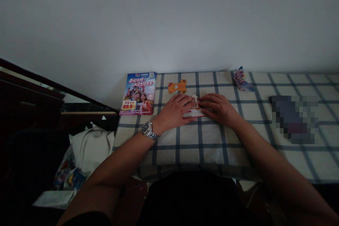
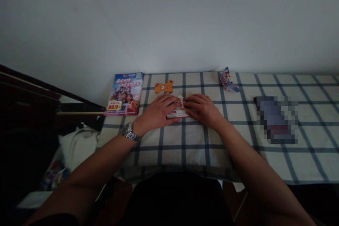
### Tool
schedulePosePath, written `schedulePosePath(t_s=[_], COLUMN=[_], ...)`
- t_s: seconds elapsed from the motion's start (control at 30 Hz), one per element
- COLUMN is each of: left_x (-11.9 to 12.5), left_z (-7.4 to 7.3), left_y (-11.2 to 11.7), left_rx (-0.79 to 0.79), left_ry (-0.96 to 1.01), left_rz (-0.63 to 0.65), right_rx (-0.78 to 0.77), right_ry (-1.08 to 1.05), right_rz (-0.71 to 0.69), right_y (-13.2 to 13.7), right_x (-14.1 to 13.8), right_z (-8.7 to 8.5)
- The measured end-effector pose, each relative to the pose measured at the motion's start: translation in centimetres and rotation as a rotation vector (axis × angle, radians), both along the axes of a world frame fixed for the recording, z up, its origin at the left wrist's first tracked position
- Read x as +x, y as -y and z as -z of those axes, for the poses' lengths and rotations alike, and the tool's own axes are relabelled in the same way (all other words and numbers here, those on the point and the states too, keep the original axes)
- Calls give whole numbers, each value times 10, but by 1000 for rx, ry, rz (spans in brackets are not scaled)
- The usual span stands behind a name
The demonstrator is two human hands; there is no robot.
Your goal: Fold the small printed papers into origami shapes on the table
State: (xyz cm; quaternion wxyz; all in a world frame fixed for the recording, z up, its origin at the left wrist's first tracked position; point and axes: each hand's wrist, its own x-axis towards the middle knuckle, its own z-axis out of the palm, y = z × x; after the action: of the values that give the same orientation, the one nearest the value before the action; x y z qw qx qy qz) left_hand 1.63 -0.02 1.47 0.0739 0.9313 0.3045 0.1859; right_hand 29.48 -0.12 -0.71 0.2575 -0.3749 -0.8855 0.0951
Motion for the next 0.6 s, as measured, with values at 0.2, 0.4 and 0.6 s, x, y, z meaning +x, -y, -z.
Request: schedulePosePath(t_s=[0.2,0.4,0.6], left_x=[-2,-3,-4], left_z=[2,0,1], left_y=[-3,-3,-3], left_rx=[-15,-31,-24], left_ry=[-17,9,12], left_rz=[0,5,31], right_rx=[-16,-18,-2], right_ry=[10,24,38], right_rz=[-13,-39,-54], right_y=[0,0,0], right_x=[2,6,7], right_z=[0,1,2])
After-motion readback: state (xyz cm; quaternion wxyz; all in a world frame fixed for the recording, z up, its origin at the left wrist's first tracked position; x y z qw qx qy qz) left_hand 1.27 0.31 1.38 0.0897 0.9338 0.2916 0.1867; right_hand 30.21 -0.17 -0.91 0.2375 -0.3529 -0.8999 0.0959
